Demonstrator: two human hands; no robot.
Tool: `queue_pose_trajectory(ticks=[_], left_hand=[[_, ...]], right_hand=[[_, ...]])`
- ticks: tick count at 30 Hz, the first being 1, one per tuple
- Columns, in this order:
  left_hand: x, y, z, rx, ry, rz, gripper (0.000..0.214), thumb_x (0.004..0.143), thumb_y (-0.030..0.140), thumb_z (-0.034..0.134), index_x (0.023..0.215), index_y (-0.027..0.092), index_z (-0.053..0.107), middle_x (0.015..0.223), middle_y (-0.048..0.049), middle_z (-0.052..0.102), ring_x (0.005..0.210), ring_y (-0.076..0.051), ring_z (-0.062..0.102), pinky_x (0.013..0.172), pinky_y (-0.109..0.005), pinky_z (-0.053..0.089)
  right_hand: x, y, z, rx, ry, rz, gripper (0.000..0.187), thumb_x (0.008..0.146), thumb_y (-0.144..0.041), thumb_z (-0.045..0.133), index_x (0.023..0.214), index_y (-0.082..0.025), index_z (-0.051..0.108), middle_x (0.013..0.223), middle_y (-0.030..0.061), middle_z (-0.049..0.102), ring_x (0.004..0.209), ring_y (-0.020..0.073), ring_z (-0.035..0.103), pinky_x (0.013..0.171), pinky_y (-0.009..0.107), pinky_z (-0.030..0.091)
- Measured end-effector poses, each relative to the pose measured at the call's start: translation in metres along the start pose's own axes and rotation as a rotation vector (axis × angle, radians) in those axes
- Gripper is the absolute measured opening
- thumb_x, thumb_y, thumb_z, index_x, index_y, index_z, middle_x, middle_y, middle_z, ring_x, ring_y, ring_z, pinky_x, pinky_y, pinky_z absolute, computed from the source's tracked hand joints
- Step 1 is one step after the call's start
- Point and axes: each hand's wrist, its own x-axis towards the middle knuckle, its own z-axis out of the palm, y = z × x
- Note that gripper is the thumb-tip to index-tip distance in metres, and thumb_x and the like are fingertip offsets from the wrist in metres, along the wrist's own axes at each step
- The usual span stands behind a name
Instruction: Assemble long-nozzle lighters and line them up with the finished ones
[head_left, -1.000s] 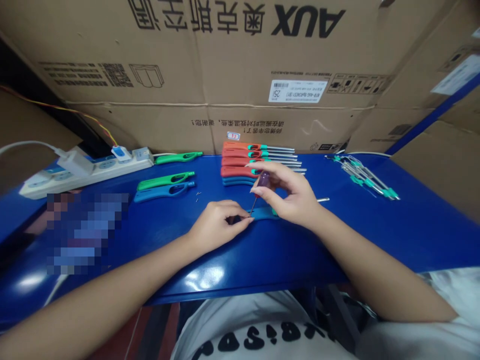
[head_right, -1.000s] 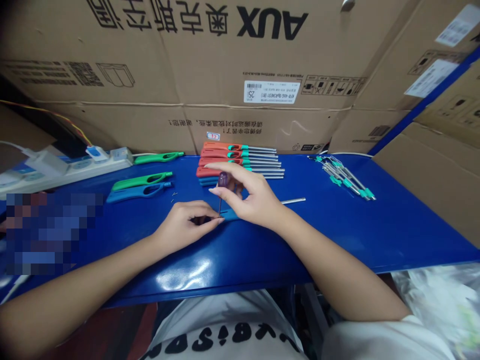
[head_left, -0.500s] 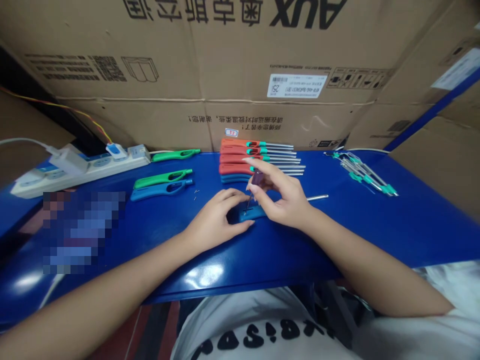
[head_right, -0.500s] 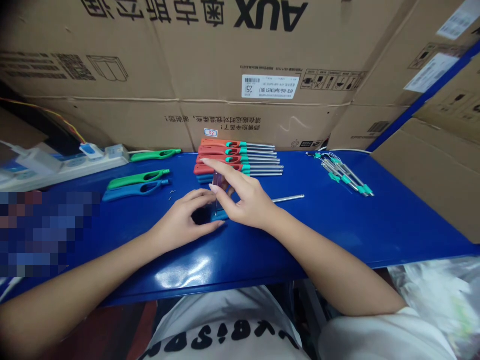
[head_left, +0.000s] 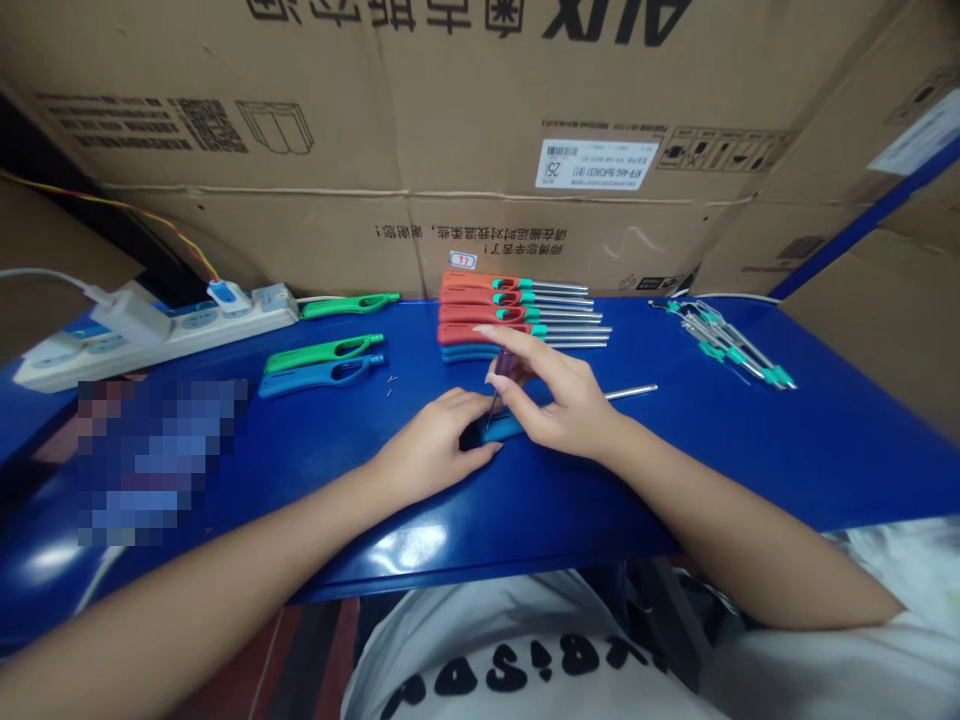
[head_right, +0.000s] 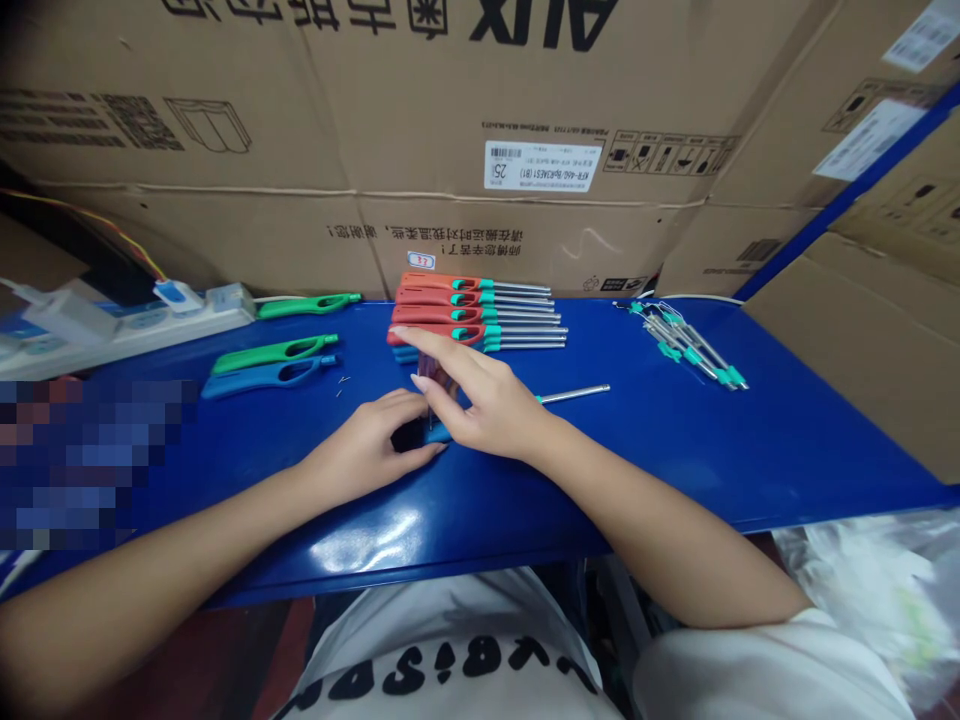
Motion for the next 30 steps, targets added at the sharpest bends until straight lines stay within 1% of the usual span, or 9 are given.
queue_pose_trajectory(ticks=[2,6,9,12,16,22,25,28,30], left_hand=[[-0.0002,-0.0005,0.001,-0.009,0.009,0.01,0.026,0.087,0.021,0.073,0.113,0.02,0.067,0.11,-0.0076,0.075,0.102,-0.026,0.068,0.092,-0.041,0.055],[-0.0007,-0.0026,0.0032,-0.019,0.039,0.042,0.028,0.087,0.022,0.074,0.114,0.021,0.067,0.11,-0.0069,0.075,0.103,-0.026,0.069,0.093,-0.041,0.055],[-0.001,-0.0037,0.0044,-0.007,0.04,0.06,0.028,0.087,0.021,0.075,0.113,0.02,0.065,0.109,-0.0067,0.074,0.101,-0.025,0.069,0.092,-0.039,0.055],[-0.0014,-0.0039,0.005,0.013,0.044,0.045,0.021,0.087,0.022,0.075,0.105,0.02,0.065,0.103,-0.0058,0.074,0.096,-0.024,0.068,0.089,-0.038,0.055],[-0.0017,-0.0032,0.0047,-0.019,0.042,0.035,0.015,0.089,0.021,0.071,0.102,0.02,0.064,0.102,-0.005,0.073,0.095,-0.023,0.068,0.089,-0.038,0.055],[-0.0017,-0.0027,0.0046,-0.038,0.021,0.032,0.016,0.088,0.02,0.07,0.104,0.02,0.064,0.108,-0.0067,0.073,0.1,-0.025,0.067,0.089,-0.039,0.054],[-0.0015,-0.0025,0.0047,-0.03,0.028,0.038,0.014,0.087,0.02,0.071,0.1,0.02,0.064,0.101,-0.005,0.072,0.095,-0.023,0.067,0.088,-0.038,0.054],[-0.0015,-0.0022,0.0049,-0.013,0.04,0.046,0.014,0.087,0.021,0.074,0.096,0.02,0.064,0.094,-0.0036,0.071,0.089,-0.022,0.067,0.086,-0.037,0.055],[-0.0013,-0.002,0.0048,-0.01,0.043,0.053,0.015,0.087,0.022,0.075,0.097,0.019,0.065,0.096,-0.004,0.072,0.09,-0.022,0.067,0.086,-0.036,0.055]], right_hand=[[-0.0003,-0.0008,0.0,-0.018,-0.013,0.013,0.044,0.101,-0.024,0.053,0.144,-0.025,0.052,0.126,0.0062,0.072,0.093,0.0162,0.073,0.089,0.032,0.062],[-0.0011,0.0001,-0.0003,-0.052,-0.02,0.029,0.039,0.099,-0.03,0.059,0.138,-0.027,0.057,0.12,0.0043,0.074,0.082,0.0146,0.072,0.081,0.029,0.062],[-0.0009,0.0017,-0.0017,-0.097,-0.025,-0.01,0.039,0.098,-0.03,0.061,0.137,-0.027,0.057,0.118,0.0043,0.074,0.087,0.0158,0.073,0.086,0.03,0.061],[0.0001,0.0012,-0.0036,-0.094,-0.064,-0.063,0.043,0.099,-0.028,0.059,0.142,-0.027,0.053,0.116,0.0043,0.074,0.096,0.0174,0.073,0.092,0.031,0.06],[0.0003,-0.0035,-0.0044,-0.015,-0.143,-0.032,0.054,0.099,-0.021,0.049,0.152,-0.028,0.042,0.115,0.0042,0.071,0.09,0.0158,0.07,0.084,0.03,0.061],[-0.0011,-0.0073,-0.0033,-0.021,-0.141,-0.072,0.058,0.097,-0.017,0.046,0.154,-0.029,0.04,0.117,0.0052,0.07,0.091,0.0172,0.07,0.082,0.031,0.061],[0.0001,-0.0058,-0.0043,-0.081,-0.14,-0.08,0.054,0.098,-0.018,0.047,0.151,-0.028,0.043,0.124,0.0065,0.07,0.094,0.0176,0.071,0.083,0.031,0.061],[0.0019,-0.0031,-0.0059,-0.196,-0.113,-0.12,0.043,0.1,-0.024,0.052,0.144,-0.024,0.052,0.116,0.0073,0.074,0.093,0.0194,0.072,0.084,0.032,0.06],[0.0027,-0.002,-0.0065,-0.255,-0.107,-0.143,0.042,0.101,-0.029,0.056,0.143,-0.023,0.054,0.114,0.0083,0.075,0.094,0.021,0.072,0.084,0.034,0.06]])
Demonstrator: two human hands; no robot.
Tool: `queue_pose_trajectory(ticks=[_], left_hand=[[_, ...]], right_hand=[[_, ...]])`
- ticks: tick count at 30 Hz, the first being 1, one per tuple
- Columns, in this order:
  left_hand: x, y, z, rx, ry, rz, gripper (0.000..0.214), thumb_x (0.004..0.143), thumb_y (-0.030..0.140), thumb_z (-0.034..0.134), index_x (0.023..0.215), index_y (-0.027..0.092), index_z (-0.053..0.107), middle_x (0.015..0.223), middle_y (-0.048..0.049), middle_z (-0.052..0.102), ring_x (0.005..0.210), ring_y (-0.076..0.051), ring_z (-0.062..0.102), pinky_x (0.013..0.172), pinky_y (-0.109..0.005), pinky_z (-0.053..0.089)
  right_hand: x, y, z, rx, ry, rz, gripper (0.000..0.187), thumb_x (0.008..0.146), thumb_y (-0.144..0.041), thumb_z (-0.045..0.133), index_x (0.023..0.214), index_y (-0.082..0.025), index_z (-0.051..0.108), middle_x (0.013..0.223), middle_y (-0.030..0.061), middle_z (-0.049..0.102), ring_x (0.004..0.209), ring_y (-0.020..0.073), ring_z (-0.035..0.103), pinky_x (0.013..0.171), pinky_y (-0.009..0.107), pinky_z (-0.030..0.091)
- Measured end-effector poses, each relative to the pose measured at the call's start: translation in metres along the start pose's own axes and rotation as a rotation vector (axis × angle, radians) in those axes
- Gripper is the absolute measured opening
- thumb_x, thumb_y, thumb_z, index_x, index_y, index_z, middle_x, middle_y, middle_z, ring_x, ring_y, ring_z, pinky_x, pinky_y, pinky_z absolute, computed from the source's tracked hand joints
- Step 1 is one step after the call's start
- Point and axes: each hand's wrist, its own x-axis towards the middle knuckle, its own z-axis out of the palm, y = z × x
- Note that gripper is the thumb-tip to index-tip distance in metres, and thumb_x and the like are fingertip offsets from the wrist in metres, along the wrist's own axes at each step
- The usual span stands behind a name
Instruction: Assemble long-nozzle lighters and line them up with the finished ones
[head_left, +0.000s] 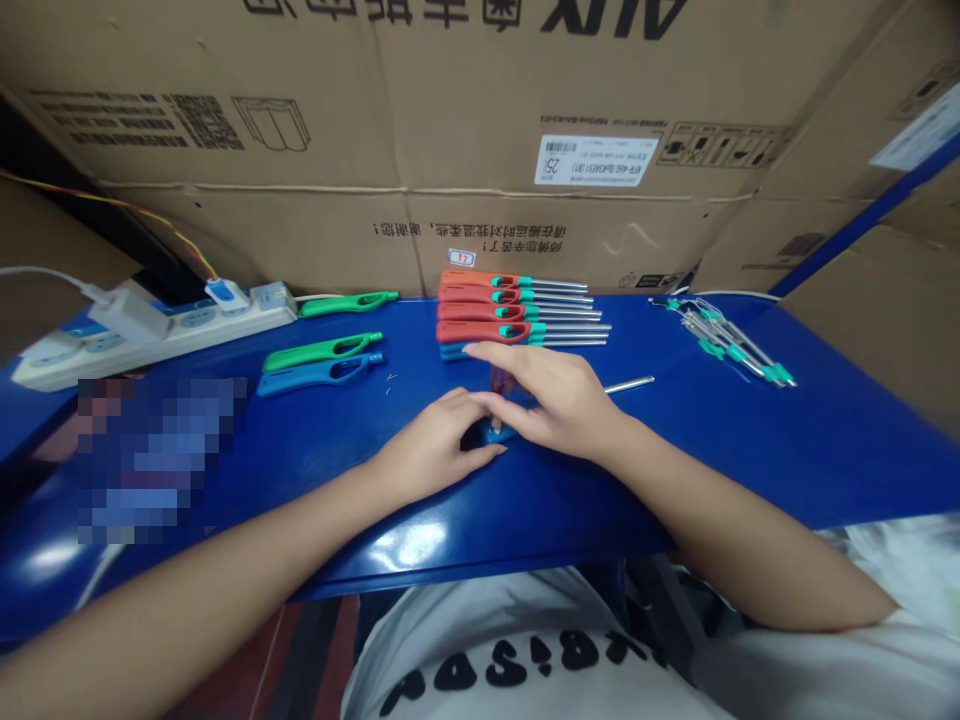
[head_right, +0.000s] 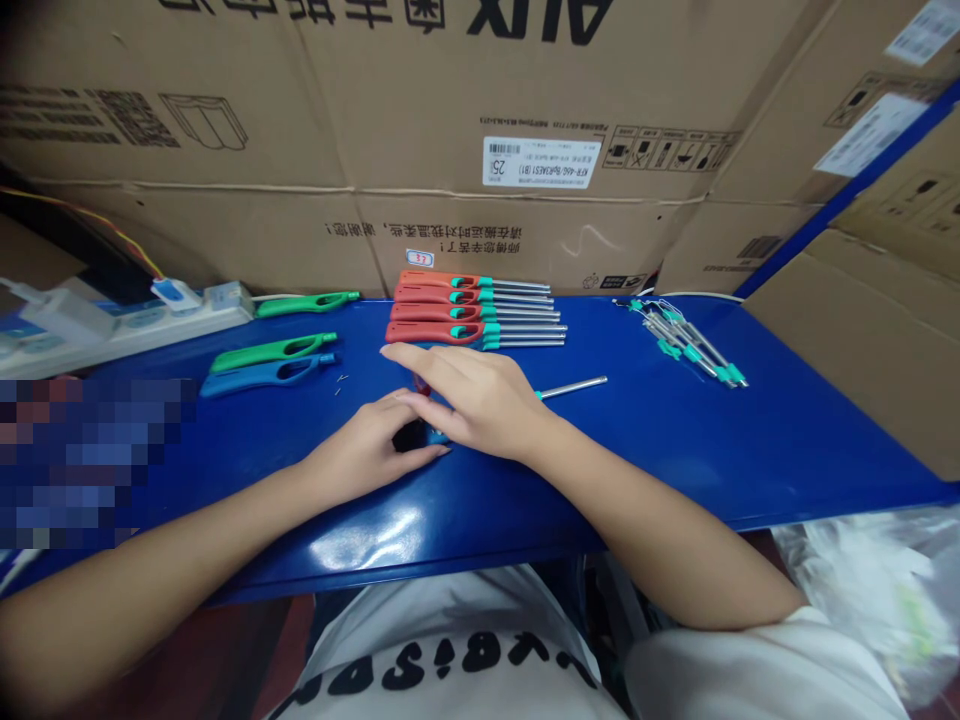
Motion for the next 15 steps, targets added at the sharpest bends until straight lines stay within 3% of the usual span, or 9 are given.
queue_pose_trajectory(ticks=[5,7,12,15], left_hand=[[0.0009,-0.0002,-0.001,-0.029,-0.027,-0.005,0.017,0.088,0.022,0.074,0.101,0.02,0.064,0.101,-0.0052,0.072,0.095,-0.023,0.067,0.089,-0.037,0.054],[0.0008,-0.001,-0.0006,-0.037,-0.031,-0.001,0.018,0.089,0.022,0.073,0.103,0.019,0.063,0.103,-0.0056,0.072,0.097,-0.023,0.067,0.09,-0.037,0.054],[0.0001,-0.0025,0.0013,-0.02,-0.012,0.023,0.018,0.089,0.024,0.074,0.102,0.019,0.063,0.102,-0.0054,0.072,0.096,-0.023,0.067,0.09,-0.038,0.053],[0.001,-0.0004,-0.0002,-0.029,-0.033,0.01,0.017,0.089,0.025,0.074,0.101,0.019,0.062,0.102,-0.0048,0.071,0.097,-0.023,0.066,0.091,-0.038,0.052]], right_hand=[[0.001,-0.0029,-0.0001,0.221,-0.03,0.089,0.055,0.103,-0.017,0.043,0.157,-0.026,0.037,0.134,0.0078,0.066,0.112,0.0181,0.068,0.094,0.032,0.058],[0.0012,-0.0042,-0.0005,0.254,-0.018,0.103,0.053,0.103,-0.015,0.043,0.154,-0.028,0.042,0.129,0.0052,0.069,0.108,0.016,0.07,0.094,0.03,0.058],[0.0014,-0.0031,-0.0017,-0.012,0.041,0.044,0.034,0.1,-0.029,0.059,0.132,-0.022,0.064,0.105,0.0056,0.077,0.089,0.0182,0.072,0.081,0.029,0.058],[0.0023,-0.0033,-0.0009,0.046,0.052,0.077,0.038,0.103,-0.026,0.052,0.14,-0.021,0.059,0.115,0.0066,0.076,0.093,0.0169,0.072,0.085,0.029,0.058]])
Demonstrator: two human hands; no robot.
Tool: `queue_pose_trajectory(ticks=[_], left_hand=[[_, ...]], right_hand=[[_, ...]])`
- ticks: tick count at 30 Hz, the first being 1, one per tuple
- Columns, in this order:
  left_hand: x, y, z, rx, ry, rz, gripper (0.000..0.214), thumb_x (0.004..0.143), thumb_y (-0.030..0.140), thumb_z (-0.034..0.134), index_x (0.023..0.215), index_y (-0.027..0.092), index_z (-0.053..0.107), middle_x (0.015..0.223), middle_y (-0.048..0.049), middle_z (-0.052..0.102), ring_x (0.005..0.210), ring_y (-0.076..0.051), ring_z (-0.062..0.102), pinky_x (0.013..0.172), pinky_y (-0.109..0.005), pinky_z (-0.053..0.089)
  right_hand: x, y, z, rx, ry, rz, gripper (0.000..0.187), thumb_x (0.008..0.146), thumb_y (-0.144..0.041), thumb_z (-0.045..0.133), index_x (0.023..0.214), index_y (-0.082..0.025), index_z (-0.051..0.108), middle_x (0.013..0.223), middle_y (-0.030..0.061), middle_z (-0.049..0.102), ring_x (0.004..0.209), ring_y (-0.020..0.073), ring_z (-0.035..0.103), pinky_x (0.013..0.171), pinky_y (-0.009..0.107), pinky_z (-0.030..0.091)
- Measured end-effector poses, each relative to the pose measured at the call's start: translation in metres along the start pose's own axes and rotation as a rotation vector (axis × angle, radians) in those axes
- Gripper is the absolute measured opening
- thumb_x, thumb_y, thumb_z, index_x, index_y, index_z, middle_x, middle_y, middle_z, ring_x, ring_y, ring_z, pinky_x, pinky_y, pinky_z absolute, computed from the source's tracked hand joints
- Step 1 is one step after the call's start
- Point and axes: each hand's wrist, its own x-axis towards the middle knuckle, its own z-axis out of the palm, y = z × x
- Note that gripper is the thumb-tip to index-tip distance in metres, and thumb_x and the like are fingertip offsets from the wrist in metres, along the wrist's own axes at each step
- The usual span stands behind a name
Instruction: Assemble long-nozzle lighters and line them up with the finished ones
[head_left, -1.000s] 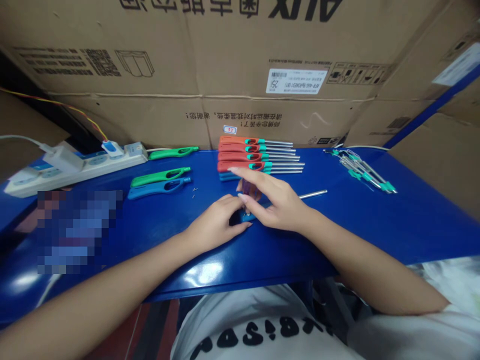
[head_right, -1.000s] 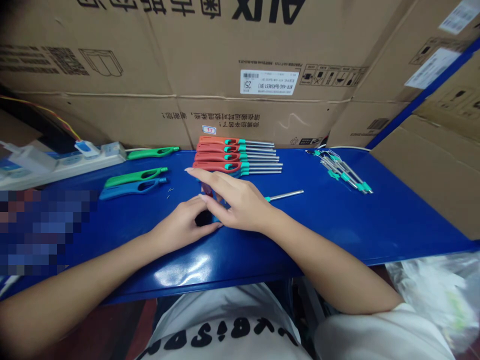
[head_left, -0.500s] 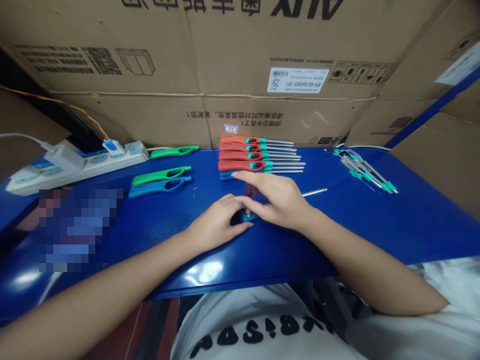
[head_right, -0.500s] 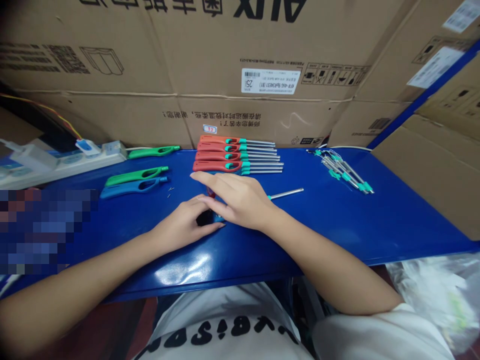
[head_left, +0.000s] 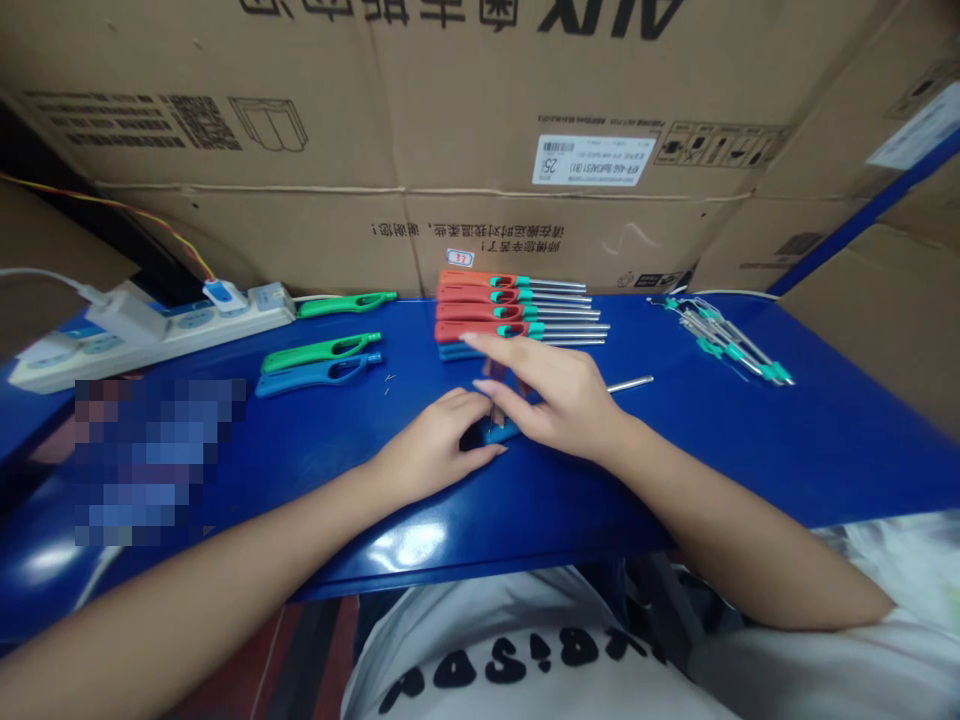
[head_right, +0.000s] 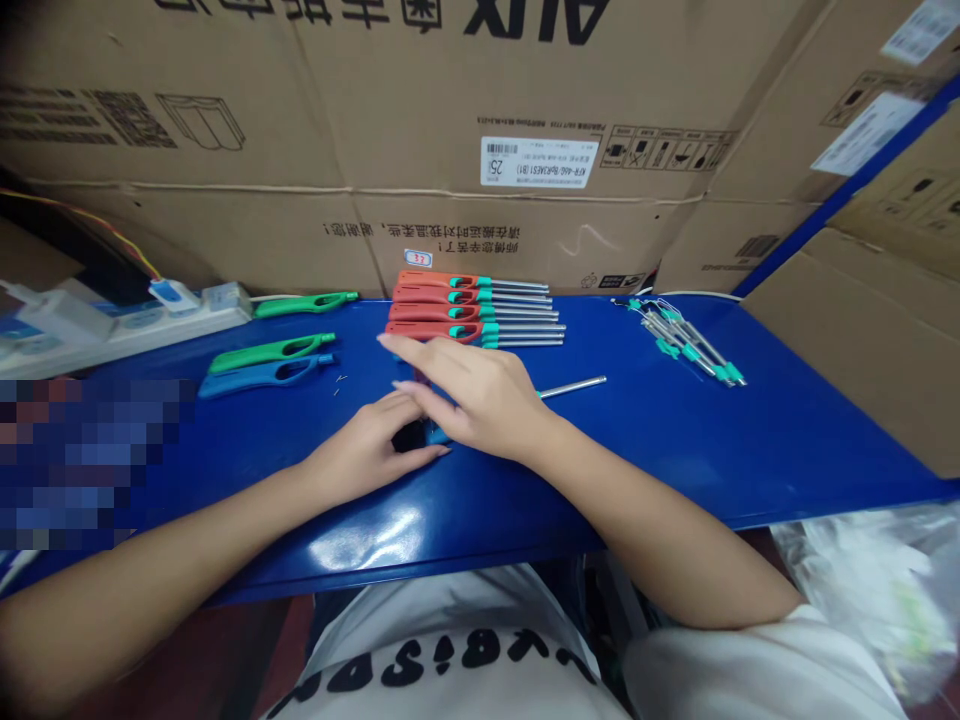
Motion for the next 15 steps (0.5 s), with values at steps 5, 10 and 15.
queue_pose_trajectory(ticks=[5,10,15], left_hand=[[0.001,0.0035,-0.0025,-0.02,-0.022,-0.035,0.016,0.089,0.024,0.074,0.095,0.019,0.06,0.097,-0.0029,0.07,0.094,-0.022,0.065,0.088,-0.036,0.052],[0.0,0.0016,-0.0009,-0.026,-0.012,-0.031,0.02,0.088,0.023,0.076,0.1,0.02,0.061,0.1,-0.0031,0.071,0.095,-0.022,0.066,0.089,-0.035,0.052],[0.0003,0.0017,-0.0014,0.0,-0.017,-0.024,0.018,0.088,0.023,0.075,0.095,0.019,0.059,0.096,-0.0023,0.07,0.092,-0.021,0.065,0.086,-0.034,0.053]], right_hand=[[0.002,-0.0011,0.0002,0.196,0.007,0.09,0.037,0.104,-0.022,0.048,0.14,-0.023,0.058,0.115,0.0039,0.075,0.076,0.0109,0.07,0.079,0.026,0.058],[0.0019,0.001,-0.0013,-0.061,0.073,-0.006,0.026,0.098,-0.036,0.065,0.115,-0.018,0.07,0.097,0.0053,0.078,0.078,0.0153,0.072,0.073,0.026,0.057],[0.0019,0.0004,-0.0005,0.147,-0.026,0.056,0.042,0.107,-0.022,0.04,0.147,-0.02,0.05,0.122,0.0069,0.073,0.09,0.013,0.073,0.087,0.028,0.058]])
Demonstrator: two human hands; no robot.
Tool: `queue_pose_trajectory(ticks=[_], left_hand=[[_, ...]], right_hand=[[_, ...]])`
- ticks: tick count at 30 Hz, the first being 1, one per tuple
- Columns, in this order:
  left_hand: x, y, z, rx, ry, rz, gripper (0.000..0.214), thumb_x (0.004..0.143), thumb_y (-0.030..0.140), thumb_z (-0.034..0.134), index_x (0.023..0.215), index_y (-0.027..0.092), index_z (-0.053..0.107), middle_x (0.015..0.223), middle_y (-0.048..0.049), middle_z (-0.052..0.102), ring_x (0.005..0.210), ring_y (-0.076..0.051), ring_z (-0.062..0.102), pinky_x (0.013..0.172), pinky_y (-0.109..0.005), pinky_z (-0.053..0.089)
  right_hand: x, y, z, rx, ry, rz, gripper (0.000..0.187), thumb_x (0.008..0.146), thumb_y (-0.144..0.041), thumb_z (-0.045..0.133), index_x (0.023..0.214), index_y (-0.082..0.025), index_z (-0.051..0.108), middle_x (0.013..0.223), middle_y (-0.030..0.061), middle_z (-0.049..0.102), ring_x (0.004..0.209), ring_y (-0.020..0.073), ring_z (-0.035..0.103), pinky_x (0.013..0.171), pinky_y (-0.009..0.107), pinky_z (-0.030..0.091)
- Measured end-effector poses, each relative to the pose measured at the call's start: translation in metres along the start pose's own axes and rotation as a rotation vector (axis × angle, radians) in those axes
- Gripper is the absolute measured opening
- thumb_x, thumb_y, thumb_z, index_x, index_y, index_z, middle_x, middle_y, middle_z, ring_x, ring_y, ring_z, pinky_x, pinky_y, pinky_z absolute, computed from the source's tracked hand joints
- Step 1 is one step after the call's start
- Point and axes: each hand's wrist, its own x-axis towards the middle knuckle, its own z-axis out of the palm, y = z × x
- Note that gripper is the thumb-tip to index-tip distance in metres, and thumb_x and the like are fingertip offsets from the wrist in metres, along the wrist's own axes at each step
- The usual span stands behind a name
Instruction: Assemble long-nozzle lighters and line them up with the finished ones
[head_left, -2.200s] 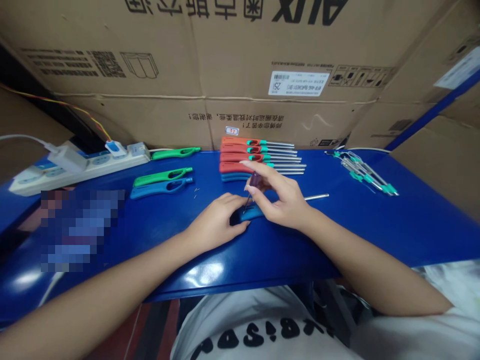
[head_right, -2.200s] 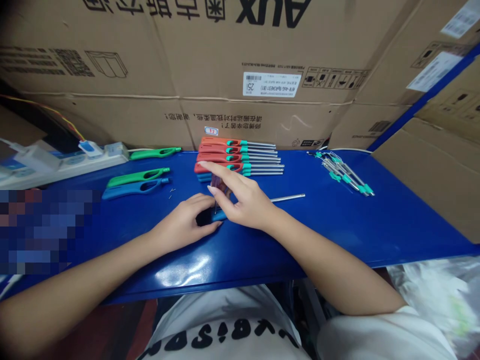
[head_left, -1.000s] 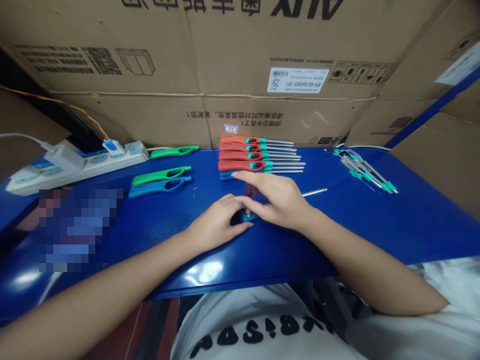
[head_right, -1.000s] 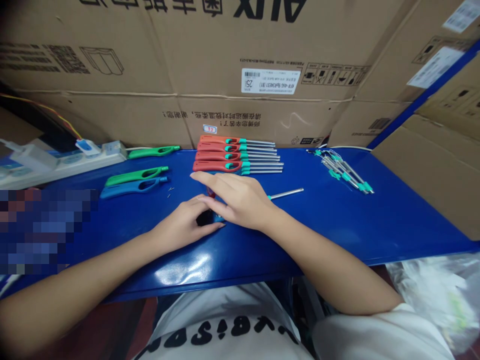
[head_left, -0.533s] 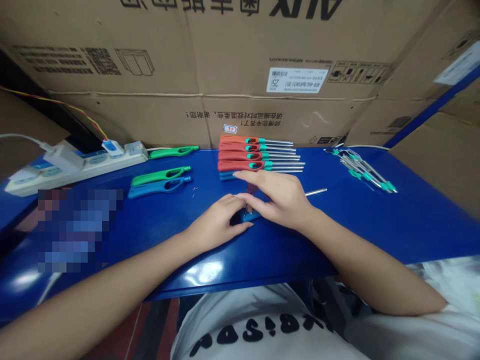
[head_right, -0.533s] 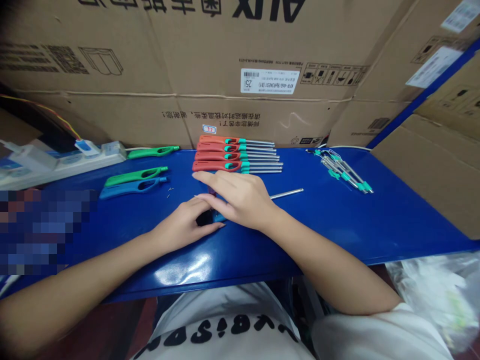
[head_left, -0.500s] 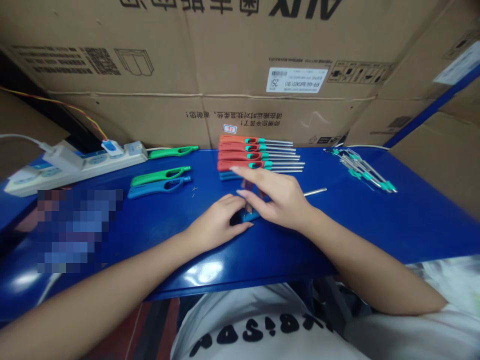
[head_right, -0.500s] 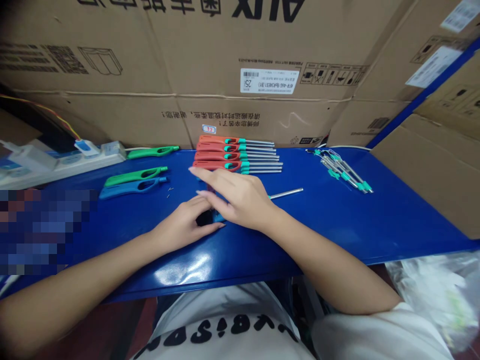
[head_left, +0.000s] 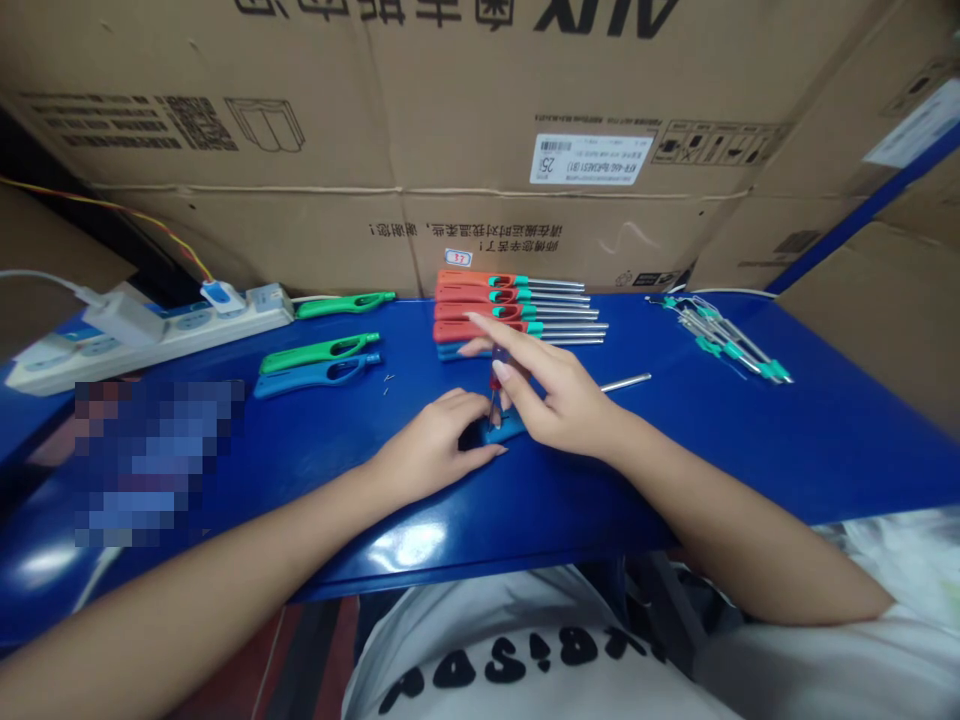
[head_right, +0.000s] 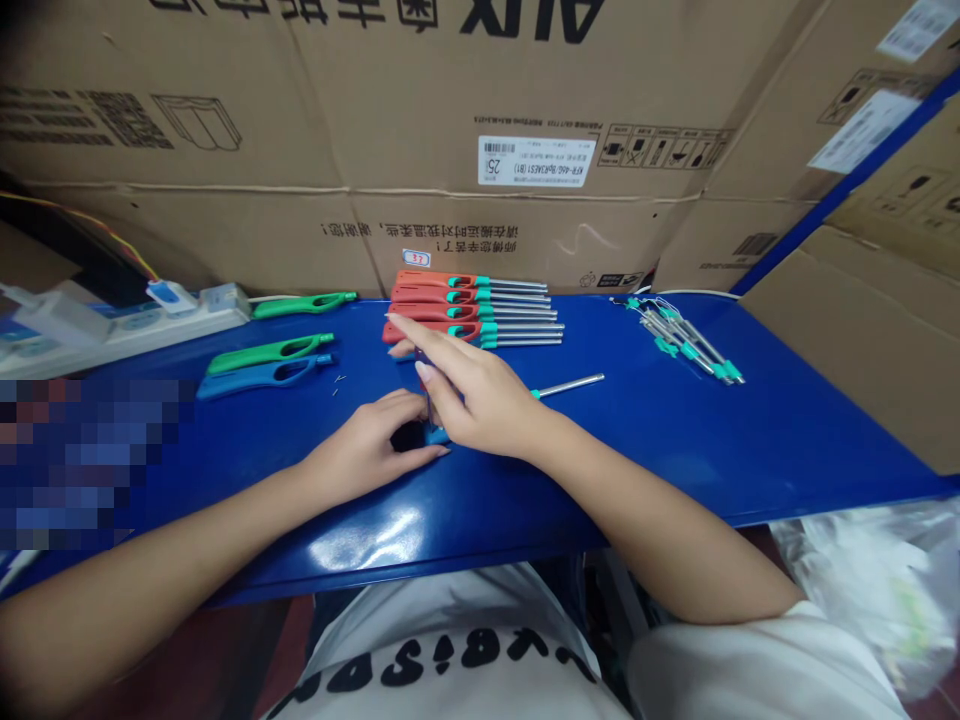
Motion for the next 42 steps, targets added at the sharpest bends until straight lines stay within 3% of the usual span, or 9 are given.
queue_pose_trajectory(ticks=[5,11,16,22,28,32,35,39,42], left_hand=[[-0.0009,-0.0017,0.0013,0.007,0.025,0.01,0.02,0.086,0.024,0.078,0.096,0.019,0.061,0.096,-0.003,0.071,0.092,-0.022,0.066,0.086,-0.036,0.053],[-0.0008,-0.0023,0.0014,-0.018,0.018,0.018,0.019,0.087,0.022,0.076,0.1,0.019,0.062,0.1,-0.0037,0.071,0.095,-0.022,0.067,0.088,-0.035,0.054],[-0.0006,-0.0028,0.0016,0.001,0.031,0.018,0.02,0.086,0.024,0.078,0.096,0.019,0.062,0.094,-0.0025,0.071,0.09,-0.021,0.066,0.086,-0.035,0.053],[-0.0006,-0.002,0.0004,-0.008,0.007,0.019,0.018,0.088,0.023,0.076,0.098,0.019,0.062,0.098,-0.0033,0.07,0.092,-0.021,0.065,0.086,-0.035,0.053],[-0.0004,-0.0017,0.0003,-0.01,-0.001,0.016,0.019,0.088,0.025,0.076,0.099,0.019,0.061,0.099,-0.0029,0.07,0.095,-0.021,0.065,0.088,-0.035,0.052],[0.0005,-0.0003,-0.0016,0.002,-0.013,-0.004,0.017,0.089,0.027,0.075,0.095,0.02,0.06,0.093,-0.0014,0.068,0.089,-0.02,0.064,0.085,-0.035,0.052],[0.0003,-0.0006,-0.0014,-0.005,-0.004,-0.003,0.017,0.089,0.027,0.075,0.096,0.019,0.061,0.095,-0.0023,0.069,0.091,-0.021,0.065,0.084,-0.035,0.053],[-0.0002,-0.002,0.0003,-0.006,0.017,0.019,0.019,0.088,0.024,0.076,0.098,0.02,0.062,0.097,-0.0027,0.07,0.092,-0.021,0.066,0.088,-0.036,0.053],[-0.0002,-0.0024,0.0006,-0.011,0.013,0.019,0.017,0.088,0.024,0.075,0.098,0.019,0.062,0.098,-0.0033,0.071,0.094,-0.022,0.066,0.088,-0.036,0.054]], right_hand=[[-0.001,0.0008,-0.0016,-0.158,0.089,-0.078,0.024,0.098,-0.035,0.064,0.115,-0.02,0.071,0.096,0.0039,0.078,0.073,0.0137,0.071,0.075,0.026,0.057],[-0.0011,-0.0033,0.0,0.044,-0.022,-0.012,0.04,0.106,-0.022,0.042,0.145,-0.021,0.053,0.117,0.0051,0.075,0.087,0.0119,0.073,0.083,0.026,0.058],[-0.0015,-0.0005,-0.0003,-0.209,0.101,-0.099,0.022,0.099,-0.036,0.064,0.11,-0.019,0.071,0.094,0.0038,0.078,0.073,0.0137,0.071,0.071,0.024,0.056],[-0.0003,-0.0014,0.0016,0.043,-0.041,0.004,0.039,0.107,-0.021,0.039,0.143,-0.021,0.053,0.118,0.0051,0.075,0.09,0.0119,0.072,0.083,0.026,0.058],[-0.0019,0.0018,-0.0015,-0.284,0.066,-0.073,0.028,0.102,-0.035,0.058,0.12,-0.019,0.071,0.097,0.0048,0.08,0.08,0.0151,0.073,0.075,0.025,0.056],[0.0,0.0002,-0.0028,-0.005,-0.045,-0.002,0.041,0.106,-0.018,0.037,0.144,-0.02,0.054,0.122,0.0063,0.074,0.074,0.0094,0.071,0.075,0.024,0.058],[0.0008,0.0,-0.0012,0.099,0.001,0.034,0.032,0.105,-0.023,0.048,0.134,-0.021,0.061,0.112,0.0032,0.076,0.062,0.0068,0.066,0.071,0.023,0.058],[-0.0004,0.0013,-0.0008,-0.164,0.114,-0.094,0.02,0.097,-0.034,0.066,0.107,-0.019,0.073,0.09,0.0032,0.078,0.07,0.0128,0.07,0.071,0.024,0.057],[-0.0004,-0.0003,-0.0006,-0.104,0.047,-0.112,0.028,0.103,-0.025,0.053,0.126,-0.017,0.067,0.108,0.0069,0.078,0.093,0.0151,0.074,0.082,0.025,0.057]])
